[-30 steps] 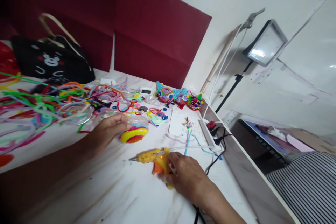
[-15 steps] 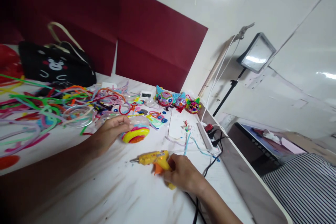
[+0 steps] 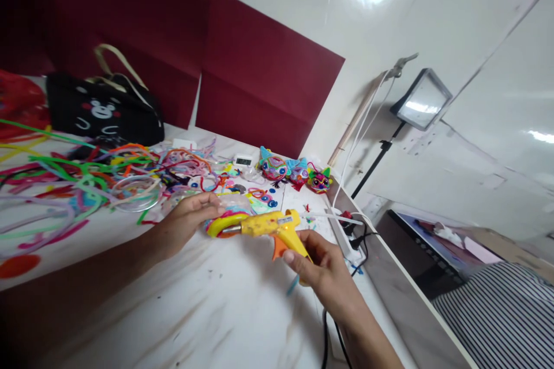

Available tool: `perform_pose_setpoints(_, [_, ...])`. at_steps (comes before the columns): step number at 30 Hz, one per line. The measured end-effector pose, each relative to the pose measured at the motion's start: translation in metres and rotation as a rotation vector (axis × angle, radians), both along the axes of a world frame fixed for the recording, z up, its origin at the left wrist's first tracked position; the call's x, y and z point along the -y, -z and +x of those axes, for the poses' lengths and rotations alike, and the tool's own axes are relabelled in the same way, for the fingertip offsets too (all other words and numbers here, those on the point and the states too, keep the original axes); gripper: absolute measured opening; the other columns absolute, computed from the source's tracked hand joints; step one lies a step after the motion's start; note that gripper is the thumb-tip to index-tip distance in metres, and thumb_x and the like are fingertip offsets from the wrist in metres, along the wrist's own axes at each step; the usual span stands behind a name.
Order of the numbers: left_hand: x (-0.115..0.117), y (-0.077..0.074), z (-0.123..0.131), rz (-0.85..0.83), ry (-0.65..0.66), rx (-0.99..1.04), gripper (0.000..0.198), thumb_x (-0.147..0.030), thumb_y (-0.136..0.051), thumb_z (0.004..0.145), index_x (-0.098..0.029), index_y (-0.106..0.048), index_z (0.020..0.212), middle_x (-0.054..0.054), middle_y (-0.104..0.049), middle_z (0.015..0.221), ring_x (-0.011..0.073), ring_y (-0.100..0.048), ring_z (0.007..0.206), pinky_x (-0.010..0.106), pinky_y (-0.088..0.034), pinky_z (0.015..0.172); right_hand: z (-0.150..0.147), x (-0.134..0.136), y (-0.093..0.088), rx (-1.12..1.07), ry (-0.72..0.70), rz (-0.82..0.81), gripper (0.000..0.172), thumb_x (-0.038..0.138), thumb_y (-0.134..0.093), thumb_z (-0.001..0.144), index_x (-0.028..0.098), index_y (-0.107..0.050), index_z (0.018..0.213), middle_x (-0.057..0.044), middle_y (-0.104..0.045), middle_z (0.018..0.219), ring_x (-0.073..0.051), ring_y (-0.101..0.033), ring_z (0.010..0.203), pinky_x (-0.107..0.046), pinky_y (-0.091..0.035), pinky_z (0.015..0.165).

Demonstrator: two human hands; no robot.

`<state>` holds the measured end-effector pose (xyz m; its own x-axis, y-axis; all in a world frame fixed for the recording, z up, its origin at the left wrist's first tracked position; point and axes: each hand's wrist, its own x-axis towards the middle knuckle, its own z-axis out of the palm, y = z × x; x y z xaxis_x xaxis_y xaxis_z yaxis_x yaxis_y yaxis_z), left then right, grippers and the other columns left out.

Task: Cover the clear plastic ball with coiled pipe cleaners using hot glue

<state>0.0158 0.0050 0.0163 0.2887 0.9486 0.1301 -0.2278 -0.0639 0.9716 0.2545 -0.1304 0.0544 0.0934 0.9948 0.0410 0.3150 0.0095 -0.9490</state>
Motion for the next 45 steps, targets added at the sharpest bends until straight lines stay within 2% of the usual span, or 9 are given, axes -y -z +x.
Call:
perform_pose_setpoints(4, [0.0, 0.001, 0.0, -0.043, 0.029, 0.026, 0.021, -0.029, -0.076, 0.064, -0.018, -0.059, 0.069, -0.004, -0.062, 0.065, 0.0126, -0.053, 0.064, 0.028, -0.037, 0.064, -0.003, -0.009, 0.013, -0.101, 0.087, 0.107, 0.042, 0.054, -0.08, 0.074, 0.022, -0.058, 0.09, 0.004, -0.052, 0.072, -0.008, -0.035, 0.053, -0.019, -0.029, 0.042])
perform_pose_setpoints(10, [0.001, 0.0, 0.001, -0.049, 0.037, 0.043, 0.022, -0.029, -0.077, 0.063, -0.018, -0.059, 0.068, -0.005, -0.059, 0.064, 0.0124, -0.05, 0.063, 0.028, -0.035, 0.063, -0.011, -0.021, 0.031, -0.085, 0.155, 0.241, 0.039, 0.05, -0.077, 0.08, 0.023, -0.059, 0.101, -0.002, -0.063, 0.087, -0.01, -0.047, 0.057, -0.021, -0.036, 0.043])
perform_pose_setpoints(16, [0.001, 0.002, 0.001, -0.044, 0.018, 0.012, 0.021, -0.03, -0.077, 0.064, -0.019, -0.06, 0.068, -0.003, -0.057, 0.064, 0.0139, -0.049, 0.062, 0.029, -0.034, 0.062, -0.014, -0.028, 0.04, -0.05, 0.132, 0.225, 0.036, 0.05, -0.073, 0.084, 0.02, -0.062, 0.1, -0.002, -0.062, 0.078, -0.01, -0.045, 0.053, -0.023, -0.037, 0.044])
perform_pose_setpoints(23, [-0.002, 0.008, 0.002, -0.061, 0.01, -0.014, 0.023, -0.032, -0.077, 0.066, -0.019, -0.059, 0.068, -0.003, -0.054, 0.063, 0.0132, -0.046, 0.062, 0.028, -0.03, 0.058, -0.008, -0.034, 0.052, -0.095, 0.198, 0.336, 0.032, 0.044, -0.074, 0.084, 0.021, -0.059, 0.102, -0.004, -0.071, 0.086, -0.01, -0.052, 0.055, -0.022, -0.043, 0.047])
perform_pose_setpoints(27, [-0.003, 0.01, 0.001, -0.065, 0.025, -0.049, 0.025, -0.034, -0.078, 0.065, -0.019, -0.058, 0.067, -0.004, -0.05, 0.06, 0.0129, -0.042, 0.06, 0.028, -0.029, 0.057, -0.003, -0.033, 0.062, -0.109, 0.195, 0.309, 0.034, 0.042, -0.075, 0.083, 0.021, -0.06, 0.105, -0.004, -0.071, 0.08, -0.011, -0.053, 0.053, -0.022, -0.044, 0.045])
perform_pose_setpoints(29, [-0.003, 0.011, 0.001, -0.07, 0.031, -0.073, 0.027, -0.036, -0.079, 0.065, -0.019, -0.057, 0.066, -0.004, -0.05, 0.061, 0.0128, -0.043, 0.059, 0.028, -0.03, 0.056, -0.003, -0.031, 0.066, -0.142, 0.218, 0.296, 0.035, 0.042, -0.075, 0.084, 0.021, -0.059, 0.108, -0.006, -0.073, 0.087, -0.011, -0.054, 0.055, -0.022, -0.046, 0.047])
perform_pose_setpoints(31, [-0.004, 0.013, 0.002, -0.074, 0.031, -0.102, 0.029, -0.037, -0.08, 0.065, -0.02, -0.057, 0.065, -0.004, -0.049, 0.06, 0.0123, -0.042, 0.058, 0.028, -0.029, 0.054, -0.004, -0.028, 0.068, -0.179, 0.243, 0.294, 0.037, 0.042, -0.075, 0.084, 0.022, -0.058, 0.111, -0.008, -0.075, 0.095, -0.01, -0.054, 0.056, -0.022, -0.047, 0.048])
perform_pose_setpoints(38, [-0.005, 0.016, 0.005, -0.095, 0.021, -0.11, 0.031, -0.039, -0.084, 0.057, -0.022, -0.059, 0.06, -0.003, -0.051, 0.058, 0.0122, -0.041, 0.055, 0.028, -0.029, 0.051, -0.004, -0.026, 0.068, -0.184, 0.272, 0.285, 0.041, 0.042, -0.076, 0.083, 0.021, -0.057, 0.112, -0.008, -0.075, 0.091, -0.011, -0.056, 0.056, -0.022, -0.049, 0.047])
perform_pose_setpoints(45, [-0.004, 0.016, 0.004, -0.143, 0.045, -0.103, 0.033, -0.041, -0.085, 0.058, -0.023, -0.058, 0.061, -0.004, -0.051, 0.057, 0.0124, -0.041, 0.053, 0.029, -0.03, 0.05, -0.006, -0.027, 0.069, -0.191, 0.238, 0.287, 0.031, 0.043, -0.074, 0.085, 0.023, -0.06, 0.104, -0.008, -0.076, 0.097, -0.01, -0.056, 0.056, -0.021, -0.047, 0.047])
